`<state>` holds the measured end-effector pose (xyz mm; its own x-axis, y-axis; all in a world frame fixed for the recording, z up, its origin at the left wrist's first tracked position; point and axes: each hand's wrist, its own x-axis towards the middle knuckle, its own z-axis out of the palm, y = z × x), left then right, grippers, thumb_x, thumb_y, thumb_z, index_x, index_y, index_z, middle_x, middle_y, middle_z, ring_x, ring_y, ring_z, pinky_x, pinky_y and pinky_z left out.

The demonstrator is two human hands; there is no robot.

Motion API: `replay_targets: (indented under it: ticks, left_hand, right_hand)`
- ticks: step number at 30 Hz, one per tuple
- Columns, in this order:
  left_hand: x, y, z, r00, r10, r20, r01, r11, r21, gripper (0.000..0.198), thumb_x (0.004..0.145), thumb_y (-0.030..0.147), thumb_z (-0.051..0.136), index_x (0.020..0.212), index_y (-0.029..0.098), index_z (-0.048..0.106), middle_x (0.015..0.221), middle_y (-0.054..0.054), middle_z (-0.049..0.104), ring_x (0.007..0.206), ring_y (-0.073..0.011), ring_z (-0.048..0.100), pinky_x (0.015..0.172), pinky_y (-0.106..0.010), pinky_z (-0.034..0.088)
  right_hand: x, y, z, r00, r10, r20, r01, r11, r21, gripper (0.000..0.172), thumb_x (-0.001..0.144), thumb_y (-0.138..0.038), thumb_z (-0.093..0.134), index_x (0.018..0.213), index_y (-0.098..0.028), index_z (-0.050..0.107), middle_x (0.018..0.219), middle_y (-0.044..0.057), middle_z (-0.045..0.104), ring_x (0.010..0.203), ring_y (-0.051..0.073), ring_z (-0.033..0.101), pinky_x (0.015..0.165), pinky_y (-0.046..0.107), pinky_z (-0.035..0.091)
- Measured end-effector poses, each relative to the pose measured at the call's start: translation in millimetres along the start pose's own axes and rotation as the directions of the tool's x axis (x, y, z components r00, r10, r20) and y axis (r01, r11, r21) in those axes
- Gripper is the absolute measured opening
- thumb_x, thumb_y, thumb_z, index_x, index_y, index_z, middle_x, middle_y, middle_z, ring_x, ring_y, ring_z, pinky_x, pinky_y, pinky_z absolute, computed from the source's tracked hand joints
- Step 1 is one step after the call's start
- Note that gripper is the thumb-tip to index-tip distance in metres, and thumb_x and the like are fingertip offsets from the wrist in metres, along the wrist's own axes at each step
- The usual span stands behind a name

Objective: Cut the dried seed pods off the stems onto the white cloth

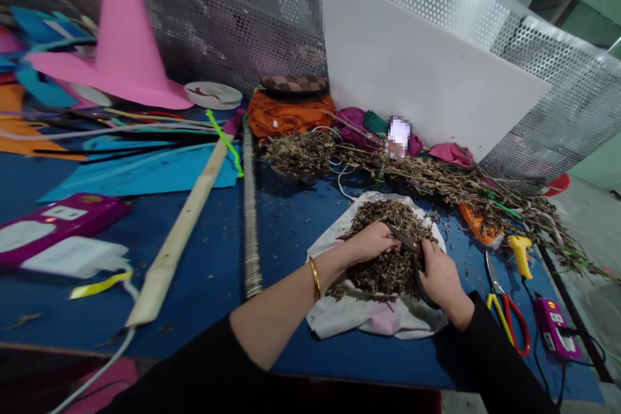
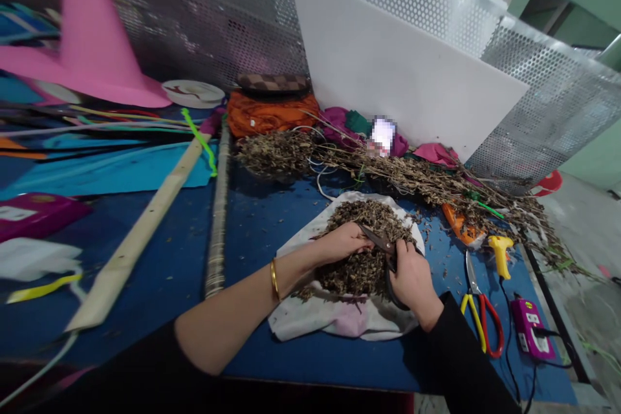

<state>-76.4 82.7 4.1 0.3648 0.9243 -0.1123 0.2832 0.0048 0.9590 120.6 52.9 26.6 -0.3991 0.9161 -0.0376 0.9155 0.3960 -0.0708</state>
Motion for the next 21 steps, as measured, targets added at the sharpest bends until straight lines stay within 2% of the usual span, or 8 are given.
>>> replay_targets:
  ticks: [3,7,10,14,17,21]
  left_hand:
    - [0,-1,-1.2,1.000,-0.009,0.001,0.009,1.000,0.004,0.036,0.073,0.046,0.053,0.056,0.014,0.056,0.048,0.003,0.046,0.048,-0.0093,0.036,0.048,-0.022,0.026]
    - [-2,1,-3.7,1.000,-0.019,0.000,0.019,0.999,-0.033,0.042,0.072,0.056,0.052,0.063,0.014,0.056,0.051,0.005,0.044,0.047,-0.0080,0.034,0.046,-0.021,0.023]
    - [-4,4,-4.5,0.999,-0.042,0.004,0.042,0.998,-0.053,0.039,0.071,0.053,0.054,0.065,0.014,0.056,0.053,0.004,0.046,0.047,-0.0076,0.035,0.045,-0.020,0.023]
    - [-7,12,-6.9,0.995,-0.097,0.025,0.099,0.985,-0.140,0.030,0.068,0.044,0.057,0.068,0.014,0.056,0.053,0.004,0.046,0.046,-0.0077,0.037,0.043,-0.020,0.026]
    - [-10,18,-10.1,0.997,-0.072,0.001,0.071,0.974,-0.213,0.023,0.067,0.037,0.058,0.066,0.015,0.053,0.054,0.004,0.047,0.047,-0.0078,0.041,0.044,-0.020,0.032]
    - [-11,22,-11.5,0.998,-0.057,-0.011,0.053,0.967,-0.250,0.015,0.066,0.028,0.058,0.062,0.015,0.052,0.055,0.004,0.050,0.047,-0.0077,0.043,0.046,-0.022,0.039]
  right_hand:
    - [2,3,3,1.000,-0.003,0.023,0.003,1.000,0.005,0.029,0.079,-0.019,0.048,0.108,-0.018,0.045,0.098,0.008,0.059,0.078,0.017,0.058,0.063,0.025,0.033]
    - [4,6,7,0.999,0.017,0.046,-0.017,1.000,-0.003,0.026,0.078,-0.015,0.047,0.104,-0.018,0.047,0.092,0.006,0.062,0.073,0.016,0.058,0.060,0.024,0.030]
    - [2,5,5,1.000,0.018,0.025,-0.019,1.000,0.022,0.024,0.079,-0.016,0.045,0.103,-0.018,0.048,0.092,0.006,0.062,0.075,0.016,0.058,0.061,0.024,0.031]
    - [0,6,-4,1.000,0.021,0.003,-0.021,0.998,0.053,0.035,0.079,-0.020,0.047,0.115,-0.019,0.047,0.103,0.007,0.061,0.083,0.018,0.059,0.067,0.024,0.034]
    - [-1,9,-10,1.000,-0.001,0.008,0.001,0.998,0.061,0.044,0.078,-0.020,0.048,0.122,-0.020,0.044,0.111,0.008,0.058,0.089,0.019,0.058,0.071,0.025,0.036]
    - [-1,11,-12,0.999,-0.023,0.028,0.021,0.998,0.062,0.046,0.076,-0.019,0.048,0.122,-0.021,0.044,0.113,0.008,0.057,0.091,0.019,0.057,0.072,0.025,0.036]
